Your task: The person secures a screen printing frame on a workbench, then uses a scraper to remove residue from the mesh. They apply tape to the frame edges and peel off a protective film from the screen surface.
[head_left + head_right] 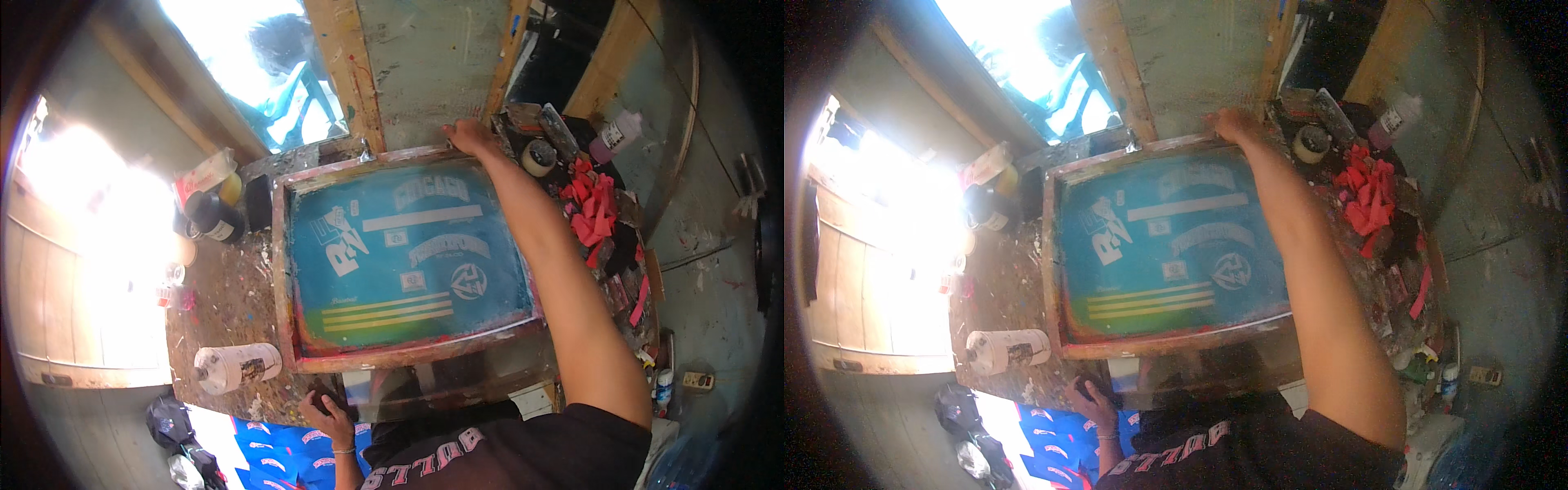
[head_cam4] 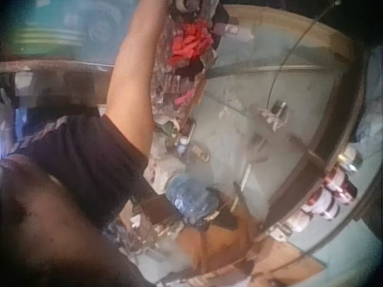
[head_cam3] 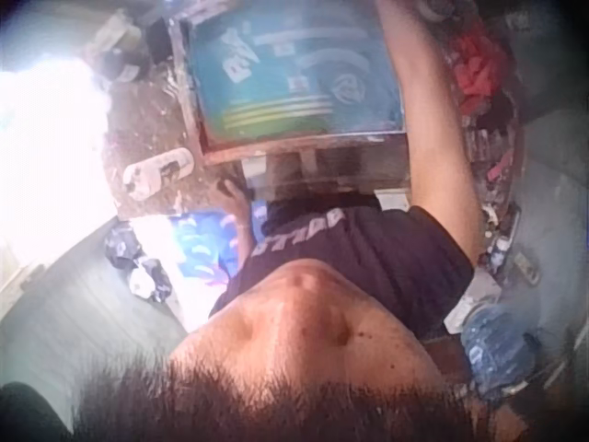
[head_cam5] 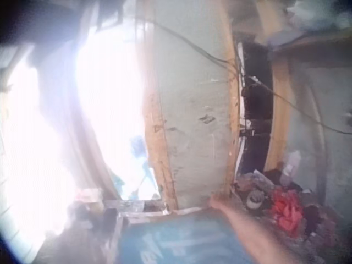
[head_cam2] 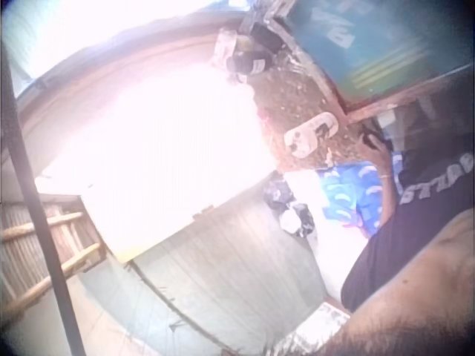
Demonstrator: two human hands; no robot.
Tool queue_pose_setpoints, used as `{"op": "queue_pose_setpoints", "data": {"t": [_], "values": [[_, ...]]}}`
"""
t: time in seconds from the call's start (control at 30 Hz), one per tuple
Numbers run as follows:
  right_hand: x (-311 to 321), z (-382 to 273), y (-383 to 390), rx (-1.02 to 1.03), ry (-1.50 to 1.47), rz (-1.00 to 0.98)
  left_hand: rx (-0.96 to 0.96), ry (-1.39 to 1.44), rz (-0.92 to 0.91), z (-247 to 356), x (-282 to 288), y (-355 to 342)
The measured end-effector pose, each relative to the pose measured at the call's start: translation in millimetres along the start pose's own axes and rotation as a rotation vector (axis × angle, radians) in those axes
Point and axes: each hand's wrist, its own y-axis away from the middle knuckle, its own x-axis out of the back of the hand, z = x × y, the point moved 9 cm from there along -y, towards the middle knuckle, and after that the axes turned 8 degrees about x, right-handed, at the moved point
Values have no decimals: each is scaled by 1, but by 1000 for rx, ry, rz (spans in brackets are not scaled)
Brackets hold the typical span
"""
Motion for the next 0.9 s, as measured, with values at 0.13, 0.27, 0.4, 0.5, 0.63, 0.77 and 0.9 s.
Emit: {"op": "queue_pose_setpoints", "data": {"t": [0.13, 0.27, 0.4, 0.5, 0.63, 0.77, 0.9], "values": [[-22, -24, -16, 93, -42, -99, 81, 20, -18, -15, 3, -1], [-13, -37, -13, -59, 35, -153, 97, 0, -27, -19, 4, -2], [-16, -25, -7, -332, -70, -55, 125, 33, -46, -21, -3, 0], [-17, -27, -15, -272, -57, -76, 115, 40, -39, -18, 0, -3], [-6, -23, -34, -113, 138, -174, 58, 30, -17, -19, 0, -2], [-6, -17, -37, -230, 135, -161, 73, 69, -20, -16, -2, -2], [-3, -42, -20, -275, 70, -106, 90, 6, 12, -20, 6, -1]]}}
